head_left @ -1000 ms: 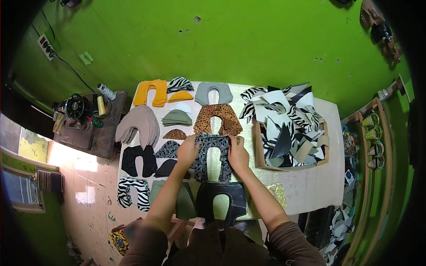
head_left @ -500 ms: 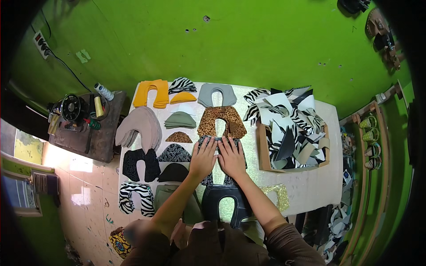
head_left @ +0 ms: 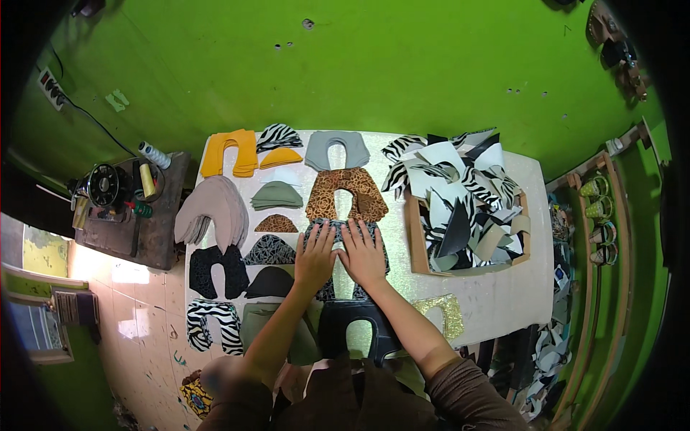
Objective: Organizing various patterned shoe upper components by layout on a work table.
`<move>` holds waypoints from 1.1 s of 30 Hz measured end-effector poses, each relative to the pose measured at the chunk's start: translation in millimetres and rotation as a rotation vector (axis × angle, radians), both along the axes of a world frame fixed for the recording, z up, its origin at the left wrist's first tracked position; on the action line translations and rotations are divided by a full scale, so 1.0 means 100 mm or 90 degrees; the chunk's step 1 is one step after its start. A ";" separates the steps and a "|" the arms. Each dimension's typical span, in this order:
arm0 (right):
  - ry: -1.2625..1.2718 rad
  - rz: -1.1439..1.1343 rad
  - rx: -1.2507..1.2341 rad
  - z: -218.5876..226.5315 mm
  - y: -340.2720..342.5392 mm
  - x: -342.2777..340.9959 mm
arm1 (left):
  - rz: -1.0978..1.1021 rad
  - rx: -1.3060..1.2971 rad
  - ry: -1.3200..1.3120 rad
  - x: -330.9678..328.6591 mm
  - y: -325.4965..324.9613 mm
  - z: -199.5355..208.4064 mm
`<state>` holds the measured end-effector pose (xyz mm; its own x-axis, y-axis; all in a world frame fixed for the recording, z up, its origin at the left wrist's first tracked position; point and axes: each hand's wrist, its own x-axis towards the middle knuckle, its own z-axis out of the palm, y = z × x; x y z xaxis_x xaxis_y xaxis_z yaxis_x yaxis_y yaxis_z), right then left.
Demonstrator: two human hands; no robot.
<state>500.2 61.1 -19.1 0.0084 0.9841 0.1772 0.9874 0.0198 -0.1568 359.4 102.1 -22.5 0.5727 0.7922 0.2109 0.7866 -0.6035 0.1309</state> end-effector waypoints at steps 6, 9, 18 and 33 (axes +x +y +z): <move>0.166 0.046 0.033 0.09 -0.05 0.19 | 0.008 -0.104 -0.066 0.23 -0.14 0.18; 0.422 0.064 0.106 0.26 -0.19 0.38 | -0.012 -0.202 -0.143 0.52 -0.27 0.55; 0.434 -0.148 0.260 0.90 -0.84 1.54 | -0.146 -0.160 -0.343 1.56 -0.74 1.14; 0.532 -0.194 0.030 0.33 -0.86 2.47 | -0.004 -0.168 -0.238 2.57 -0.81 0.72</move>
<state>747.3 -24.4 13.7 0.4138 0.9096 0.0360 0.5143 -0.2010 -0.8337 616.6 20.8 49.4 0.5000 0.8435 0.1960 0.6526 -0.5158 0.5550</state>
